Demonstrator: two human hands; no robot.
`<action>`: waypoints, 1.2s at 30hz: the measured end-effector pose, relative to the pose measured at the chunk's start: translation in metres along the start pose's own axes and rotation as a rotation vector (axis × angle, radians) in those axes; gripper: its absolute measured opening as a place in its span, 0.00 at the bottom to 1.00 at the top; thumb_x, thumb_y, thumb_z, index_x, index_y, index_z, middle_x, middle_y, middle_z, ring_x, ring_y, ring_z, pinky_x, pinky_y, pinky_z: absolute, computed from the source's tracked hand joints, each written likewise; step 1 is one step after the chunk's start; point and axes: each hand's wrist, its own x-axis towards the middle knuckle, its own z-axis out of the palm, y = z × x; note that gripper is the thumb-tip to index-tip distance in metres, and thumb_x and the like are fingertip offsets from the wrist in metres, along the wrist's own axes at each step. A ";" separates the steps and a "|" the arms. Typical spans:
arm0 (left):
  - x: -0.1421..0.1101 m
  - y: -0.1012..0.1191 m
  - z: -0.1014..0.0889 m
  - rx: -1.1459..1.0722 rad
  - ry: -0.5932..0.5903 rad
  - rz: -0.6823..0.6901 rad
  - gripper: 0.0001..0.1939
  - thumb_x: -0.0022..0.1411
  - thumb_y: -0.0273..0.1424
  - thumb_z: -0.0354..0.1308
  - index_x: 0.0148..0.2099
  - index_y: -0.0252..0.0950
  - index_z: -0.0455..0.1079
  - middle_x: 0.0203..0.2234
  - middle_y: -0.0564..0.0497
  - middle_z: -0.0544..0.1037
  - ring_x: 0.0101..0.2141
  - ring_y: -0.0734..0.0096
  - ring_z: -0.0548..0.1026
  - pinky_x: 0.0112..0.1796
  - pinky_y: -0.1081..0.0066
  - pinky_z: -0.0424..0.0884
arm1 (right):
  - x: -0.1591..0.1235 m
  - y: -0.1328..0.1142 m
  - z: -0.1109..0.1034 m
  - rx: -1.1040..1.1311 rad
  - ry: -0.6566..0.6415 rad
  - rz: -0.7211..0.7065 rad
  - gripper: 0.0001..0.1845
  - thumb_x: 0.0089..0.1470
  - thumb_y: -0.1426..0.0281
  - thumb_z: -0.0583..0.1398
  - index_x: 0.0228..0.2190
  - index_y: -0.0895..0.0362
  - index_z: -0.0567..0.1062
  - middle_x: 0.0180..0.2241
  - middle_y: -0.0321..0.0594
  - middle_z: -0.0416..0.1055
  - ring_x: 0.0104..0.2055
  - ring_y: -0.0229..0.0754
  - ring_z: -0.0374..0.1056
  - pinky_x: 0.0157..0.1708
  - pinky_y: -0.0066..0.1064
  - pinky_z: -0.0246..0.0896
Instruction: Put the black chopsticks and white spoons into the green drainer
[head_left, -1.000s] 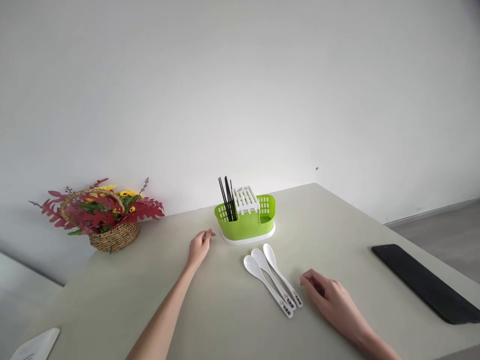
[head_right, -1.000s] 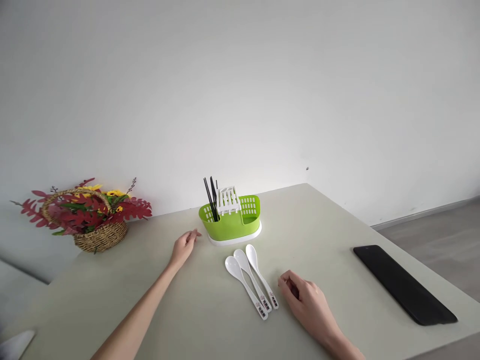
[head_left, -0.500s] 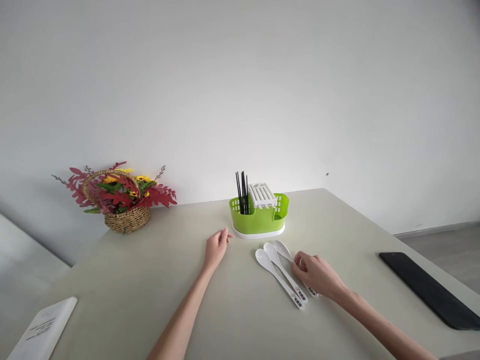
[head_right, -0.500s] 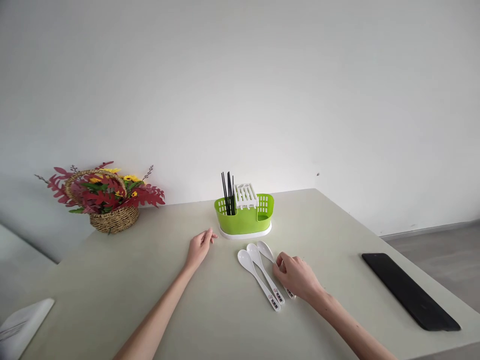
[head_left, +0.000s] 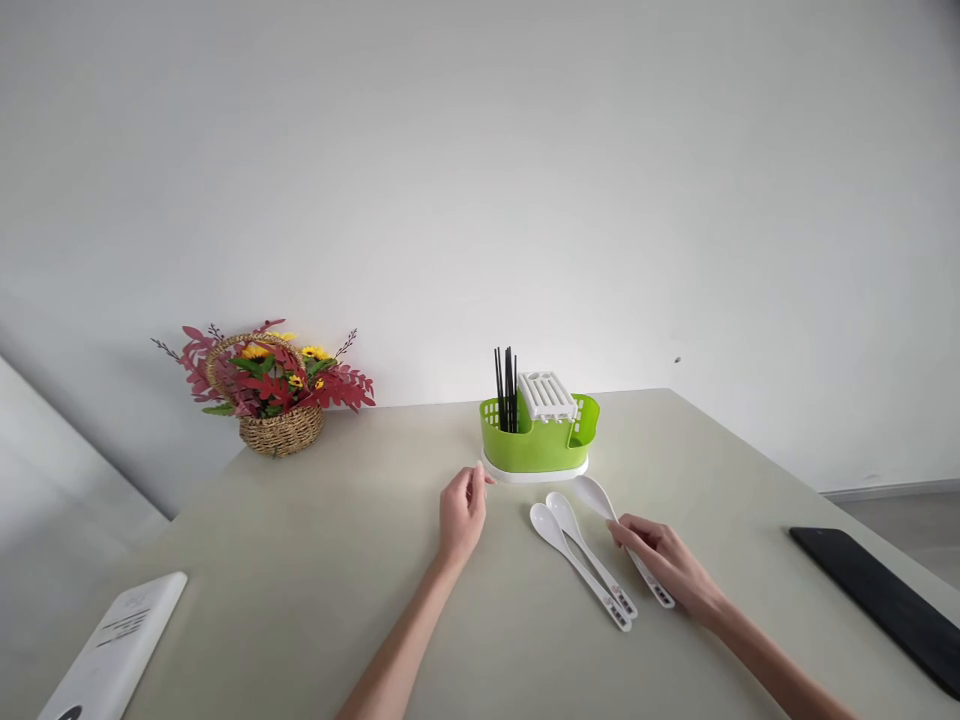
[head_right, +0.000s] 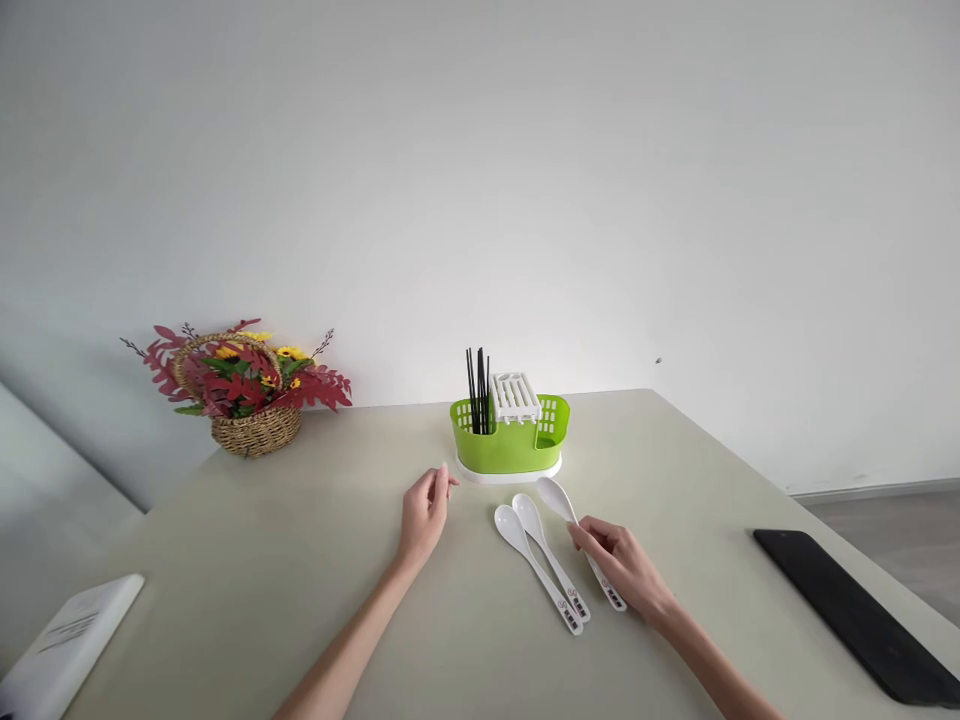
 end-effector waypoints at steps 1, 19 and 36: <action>-0.004 0.009 0.006 -0.015 -0.014 0.024 0.24 0.73 0.48 0.43 0.34 0.40 0.71 0.23 0.52 0.73 0.24 0.69 0.70 0.28 0.71 0.63 | -0.002 0.001 -0.001 0.009 -0.011 -0.003 0.28 0.59 0.43 0.54 0.24 0.54 0.67 0.22 0.30 0.57 0.26 0.36 0.51 0.26 0.29 0.49; 0.014 0.135 0.040 -0.137 -0.540 0.200 0.16 0.74 0.39 0.47 0.53 0.38 0.72 0.31 0.47 0.81 0.28 0.68 0.76 0.29 0.72 0.69 | -0.017 0.005 -0.020 0.321 -0.096 -0.045 0.33 0.58 0.38 0.52 0.36 0.55 0.74 0.20 0.29 0.56 0.23 0.35 0.50 0.25 0.28 0.48; 0.080 0.081 -0.013 0.443 0.236 0.480 0.13 0.75 0.30 0.46 0.56 0.39 0.67 0.43 0.46 0.81 0.36 0.68 0.79 0.41 0.67 0.72 | -0.014 0.007 -0.016 0.328 -0.117 -0.078 0.23 0.62 0.47 0.56 0.39 0.54 0.72 0.22 0.27 0.54 0.23 0.34 0.52 0.25 0.29 0.47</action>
